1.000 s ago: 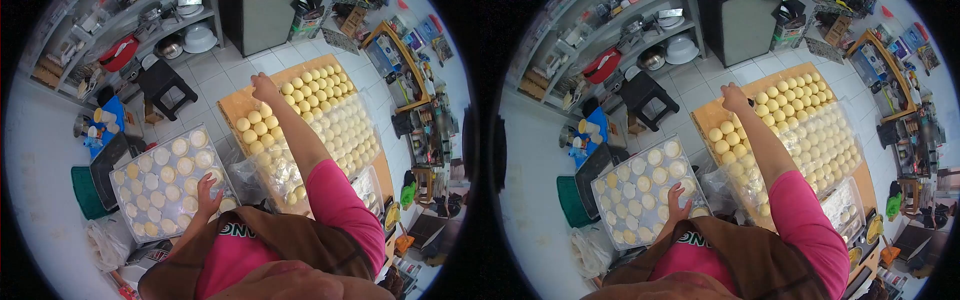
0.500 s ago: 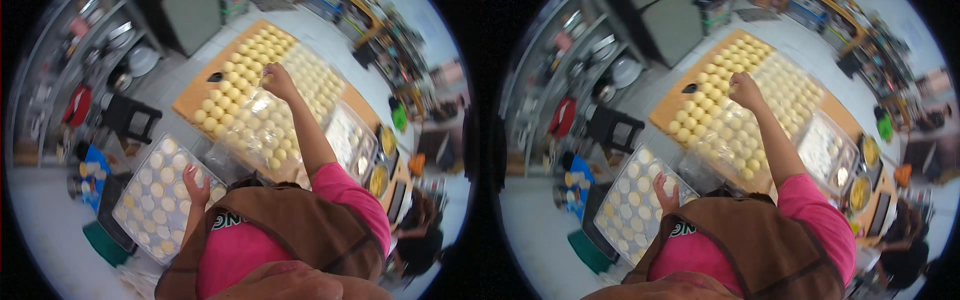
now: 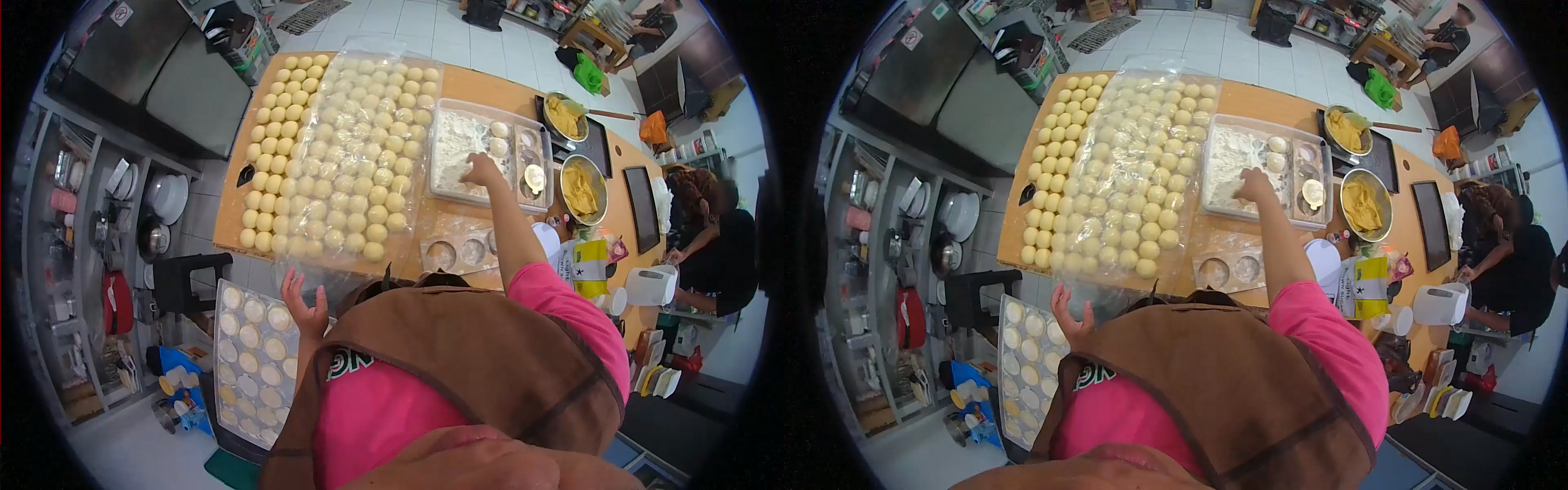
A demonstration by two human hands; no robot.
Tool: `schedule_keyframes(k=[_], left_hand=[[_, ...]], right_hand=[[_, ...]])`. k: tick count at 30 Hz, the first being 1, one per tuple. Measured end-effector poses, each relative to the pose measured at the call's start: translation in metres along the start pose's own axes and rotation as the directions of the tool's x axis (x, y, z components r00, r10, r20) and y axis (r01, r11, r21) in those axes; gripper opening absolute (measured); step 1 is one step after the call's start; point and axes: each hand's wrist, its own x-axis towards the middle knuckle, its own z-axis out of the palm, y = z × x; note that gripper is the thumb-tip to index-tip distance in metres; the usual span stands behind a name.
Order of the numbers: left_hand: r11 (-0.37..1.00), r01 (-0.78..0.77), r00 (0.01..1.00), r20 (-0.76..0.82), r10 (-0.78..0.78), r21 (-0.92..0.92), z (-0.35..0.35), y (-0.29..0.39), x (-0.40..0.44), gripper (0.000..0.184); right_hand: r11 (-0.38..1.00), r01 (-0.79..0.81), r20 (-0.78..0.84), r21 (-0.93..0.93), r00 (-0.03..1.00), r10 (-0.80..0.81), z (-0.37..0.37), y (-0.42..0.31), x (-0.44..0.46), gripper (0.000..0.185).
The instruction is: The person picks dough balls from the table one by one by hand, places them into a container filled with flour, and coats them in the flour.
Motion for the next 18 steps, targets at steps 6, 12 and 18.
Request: schedule_keyframes(k=[6,12,18], left_hand=[[1.0,-0.029,0.998,0.059,0.029,0.005,0.022,0.028,-0.014,0.046],[1.0,0.007,1.0,-0.001,-0.007,0.022,0.027,0.039,-0.037,0.047],[0.999,0.029,0.999,0.018,-0.03,0.044,0.032,0.039,-0.046,0.048]], right_hand=[[0.975,0.218,0.083,-0.04,0.973,-0.214,0.033,-0.044,0.006,0.061],[0.977,0.212,-0.052,0.037,0.976,-0.21,0.029,-0.015,0.032,0.043],[0.958,0.232,0.086,0.166,0.965,-0.249,-0.013,0.039,0.021,0.028]])
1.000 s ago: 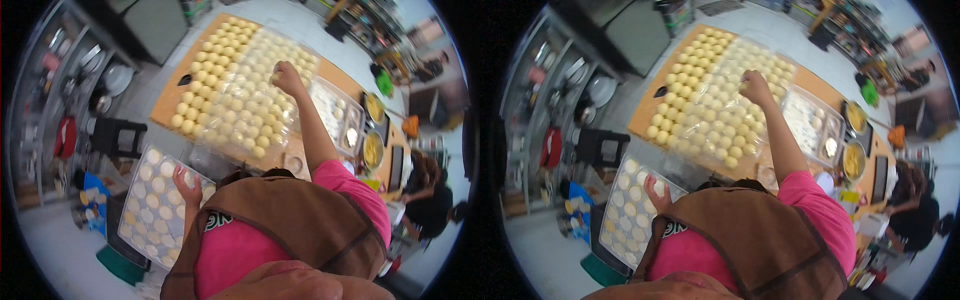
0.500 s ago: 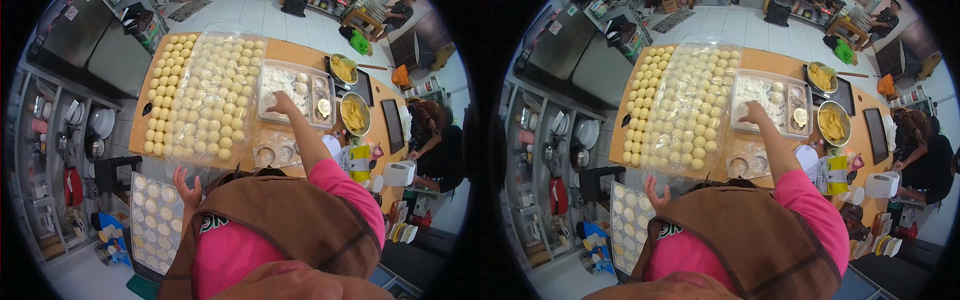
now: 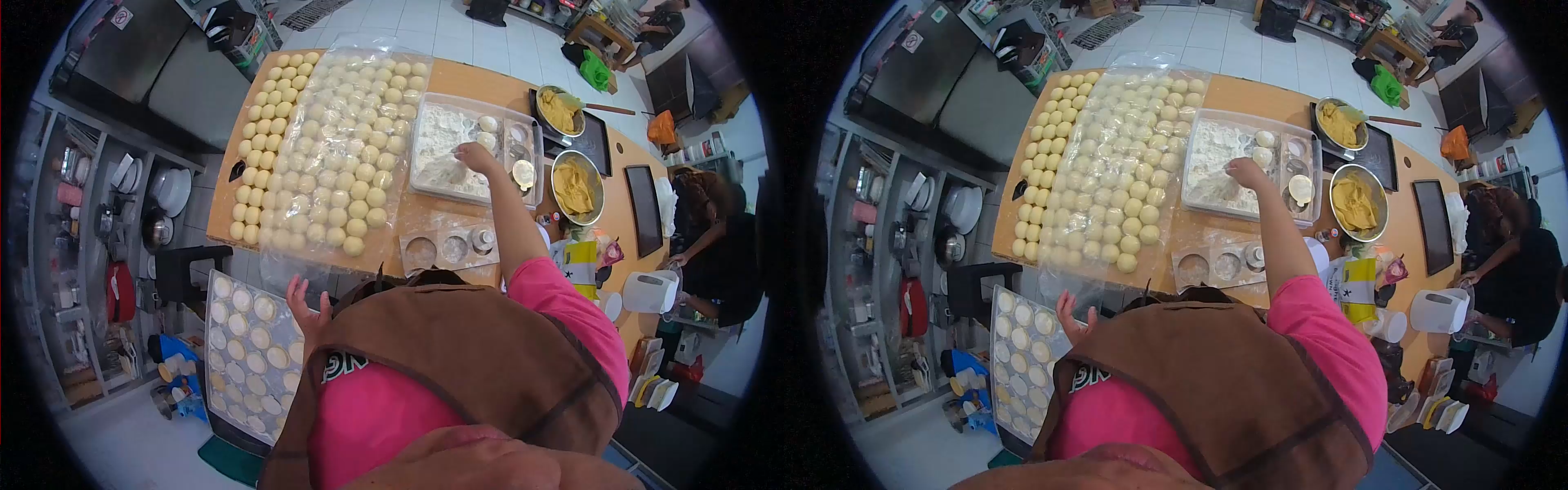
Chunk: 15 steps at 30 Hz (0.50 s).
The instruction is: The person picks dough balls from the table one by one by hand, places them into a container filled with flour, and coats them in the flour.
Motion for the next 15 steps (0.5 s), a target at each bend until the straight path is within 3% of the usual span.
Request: schedule_keyframes(k=[1,2,3,6,8,12,14,15], left_hand=[[1.0,-0.004,1.0,0.002,0.004,-0.002,0.003,0.004,0.003,0.048],[1.0,-0.003,1.0,0.002,0.003,-0.019,0.006,0.008,0.008,0.048],[0.999,-0.003,1.0,0.003,0.003,-0.035,0.007,0.011,0.012,0.048],[0.997,-0.029,1.0,0.011,0.03,-0.067,0.007,0.012,0.025,0.047],[0.998,-0.038,0.999,0.028,0.039,-0.048,0.007,0.01,0.029,0.047],[0.996,-0.085,0.995,0.045,0.085,-0.012,0.006,0.006,0.037,0.047],[0.997,-0.083,0.995,0.048,0.083,-0.009,0.004,0.007,0.041,0.047],[0.997,-0.077,0.996,0.051,0.078,-0.007,0.004,0.008,0.042,0.047]], right_hand=[[0.999,-0.041,-0.069,0.005,0.997,0.042,0.011,0.013,0.002,0.027],[0.987,0.008,0.024,-0.163,1.0,-0.004,0.029,0.03,0.01,0.028],[0.993,-0.035,-0.096,-0.117,0.995,0.024,0.051,0.03,0.003,0.026],[0.998,-0.029,-0.144,-0.053,0.989,0.021,0.053,-0.002,-0.018,0.025],[0.995,-0.025,-0.018,-0.098,1.0,0.023,0.038,-0.023,-0.033,0.04],[0.997,-0.071,0.042,0.013,0.997,0.071,0.028,0.01,-0.026,0.052],[0.975,-0.153,-0.053,0.16,0.985,0.163,0.009,0.026,-0.03,0.05],[0.971,-0.187,-0.124,0.148,0.971,0.206,0.004,0.042,-0.026,0.05]])
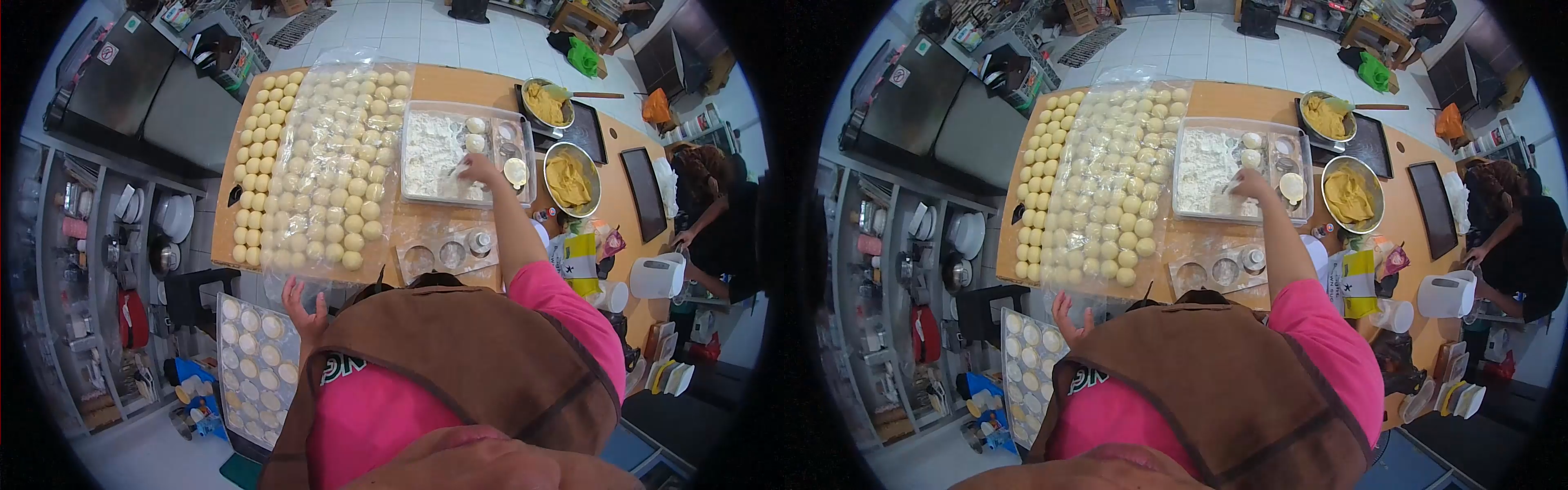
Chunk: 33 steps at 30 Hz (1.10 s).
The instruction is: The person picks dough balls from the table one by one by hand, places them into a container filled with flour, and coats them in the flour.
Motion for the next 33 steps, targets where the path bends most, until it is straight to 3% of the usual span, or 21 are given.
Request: schedule_keyframes(k=[4,9,11,12,16,18,19,20,21,22,26,27,29,31,33], left_hand=[[1.0,0.008,1.0,0.007,-0.008,0.003,0.005,-0.005,-0.002,0.047],[1.0,-0.017,1.0,0.012,0.017,0.002,0.008,-0.005,0.001,0.048],[1.0,0.002,1.0,0.005,-0.002,0.012,0.007,-0.003,0.0,0.048],[1.0,0.016,1.0,-0.004,-0.016,0.017,0.007,-0.003,0.001,0.048],[0.995,0.078,0.996,-0.037,-0.076,0.062,0.005,-0.005,0.001,0.047],[0.996,0.022,0.998,0.063,-0.027,0.09,-0.003,-0.001,0.012,0.045],[0.989,0.067,0.998,0.004,-0.069,0.131,-0.007,-0.001,0.013,0.045],[0.989,0.09,0.996,0.015,-0.093,0.116,-0.01,-0.002,0.014,0.044],[0.991,0.102,0.994,0.037,-0.106,0.09,-0.013,-0.006,0.015,0.043],[0.986,0.124,0.992,0.005,-0.126,0.107,-0.017,-0.01,0.014,0.043],[0.987,0.146,0.988,0.034,-0.149,0.067,-0.03,-0.036,0.008,0.043],[0.986,0.153,0.987,0.037,-0.156,0.06,-0.035,-0.042,0.006,0.043],[0.977,0.205,0.979,0.004,-0.205,0.054,-0.047,-0.054,0.0,0.043],[0.968,0.246,0.969,-0.036,-0.244,0.045,-0.059,-0.068,-0.006,0.043],[0.955,0.286,0.954,-0.118,-0.276,0.076,-0.074,-0.083,-0.017,0.045]], right_hand=[[0.994,-0.108,-0.136,-0.019,0.985,0.104,-0.026,0.025,0.023,0.048],[0.957,-0.112,-0.134,-0.267,0.988,0.079,-0.034,0.011,0.02,0.037],[0.984,0.025,-0.402,-0.176,0.911,-0.094,-0.033,0.012,0.016,0.026],[0.983,0.034,-0.394,-0.181,0.913,-0.104,-0.031,0.01,0.014,0.026],[0.964,-0.026,-0.092,-0.264,0.996,0.002,-0.007,0.02,0.009,0.018],[0.972,0.08,-0.189,-0.223,0.974,-0.123,-0.004,0.02,0.009,0.023],[0.974,-0.001,-0.231,-0.225,0.972,-0.052,-0.009,0.002,0.013,0.022],[0.98,0.048,-0.329,-0.192,0.938,-0.11,-0.008,-0.015,0.019,0.023],[0.992,0.073,-0.253,-0.103,0.963,-0.097,-0.016,-0.044,0.026,0.025],[0.987,0.061,-0.314,-0.148,0.944,-0.105,-0.016,-0.086,0.023,0.026],[0.876,0.47,-0.308,0.109,0.854,-0.42,0.047,-0.204,0.062,0.027],[0.84,0.543,-0.213,0.021,0.823,-0.527,0.07,-0.239,0.071,0.029],[0.732,0.659,-0.03,0.174,0.747,-0.665,0.119,-0.306,0.075,0.034],[0.706,0.69,0.145,0.159,0.691,-0.708,0.155,-0.375,0.08,0.033],[0.611,0.784,0.178,0.105,0.59,-0.788,0.194,-0.419,0.097,0.035]])
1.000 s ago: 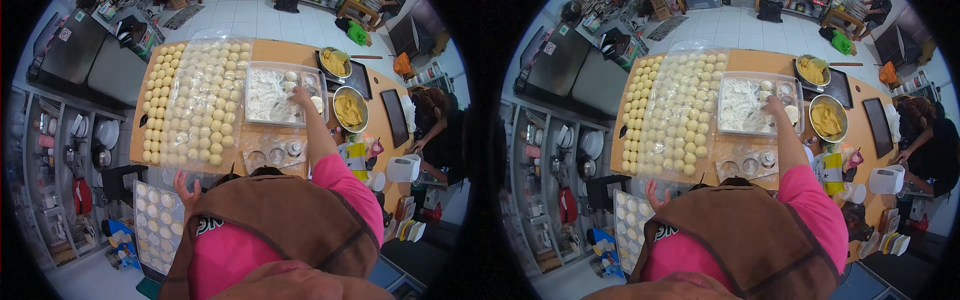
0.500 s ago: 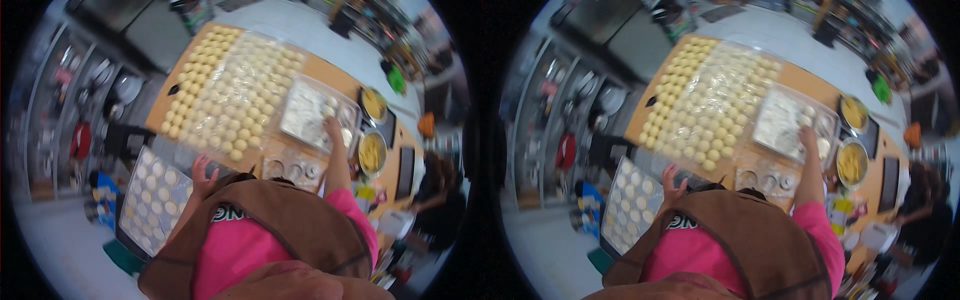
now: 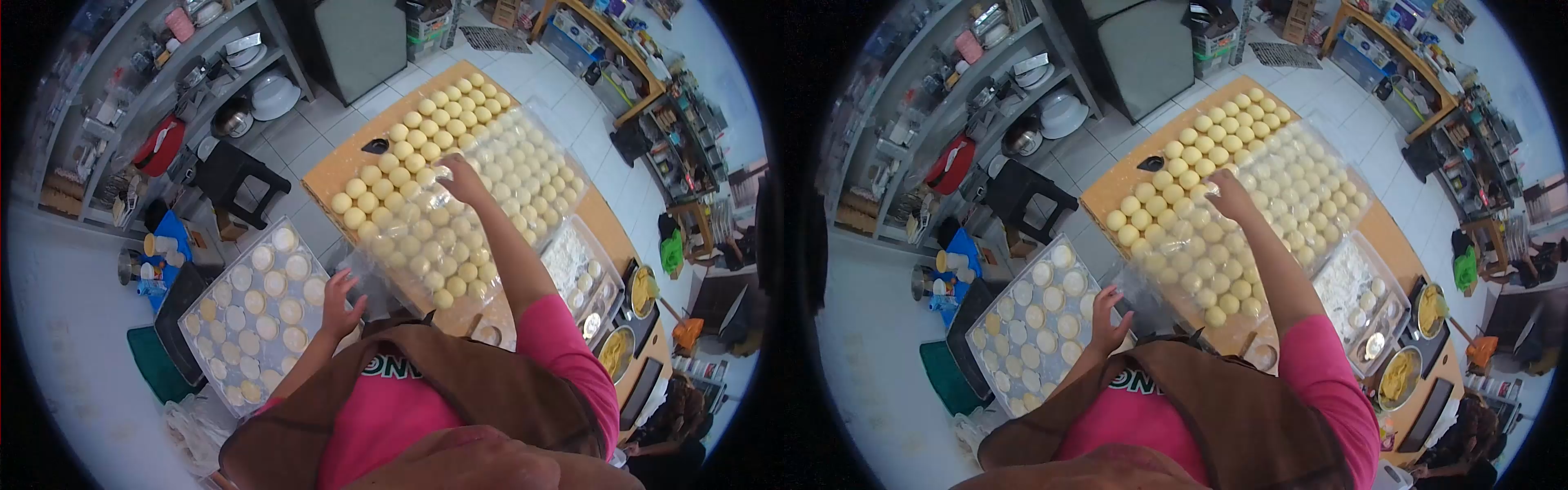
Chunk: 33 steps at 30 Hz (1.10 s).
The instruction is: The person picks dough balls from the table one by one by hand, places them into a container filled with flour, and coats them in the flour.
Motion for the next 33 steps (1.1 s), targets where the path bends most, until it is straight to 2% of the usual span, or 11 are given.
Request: schedule_keyframes(k=[1,3,7,11,14,17,21,27,33], left_hand=[[1.0,0.0,1.0,-0.011,0.0,0.0,-0.007,-0.007,-0.002,0.045],[0.994,0.093,0.994,-0.061,-0.09,0.052,-0.021,-0.021,-0.009,0.044],[0.984,0.175,0.978,-0.123,-0.169,0.041,-0.035,-0.044,-0.024,0.044],[0.965,0.262,0.953,-0.163,-0.256,0.02,-0.034,-0.056,-0.032,0.045],[0.963,0.268,0.948,-0.173,-0.266,-0.017,-0.031,-0.066,-0.034,0.045],[0.958,0.285,0.943,-0.169,-0.288,-0.041,-0.028,-0.073,-0.032,0.045],[0.947,0.315,0.934,-0.152,-0.322,-0.068,-0.023,-0.079,-0.027,0.046],[0.948,0.314,0.936,-0.149,-0.318,-0.049,-0.021,-0.079,-0.025,0.047],[0.951,0.298,0.933,-0.188,-0.308,-0.08,-0.018,-0.072,-0.027,0.046]], right_hand=[[0.998,0.016,0.034,-0.055,0.999,-0.015,0.013,-0.003,0.025,0.037],[0.997,-0.048,0.109,-0.06,0.993,0.054,0.034,-0.005,0.07,0.042],[0.982,0.026,0.132,-0.186,0.991,-0.001,0.075,0.011,0.141,0.043],[0.951,0.041,0.242,-0.305,0.97,0.036,0.099,0.022,0.181,0.043],[0.886,-0.022,0.349,-0.464,0.915,0.205,0.11,0.026,0.197,0.047],[0.855,-0.005,0.381,-0.518,0.894,0.236,0.113,0.025,0.204,0.05],[0.864,0.009,0.414,-0.503,0.88,0.232,0.119,0.029,0.208,0.049],[0.834,0.014,0.381,-0.552,0.893,0.237,0.116,0.024,0.213,0.045],[0.917,0.046,0.294,-0.396,0.952,0.079,0.11,0.039,0.225,0.033]])
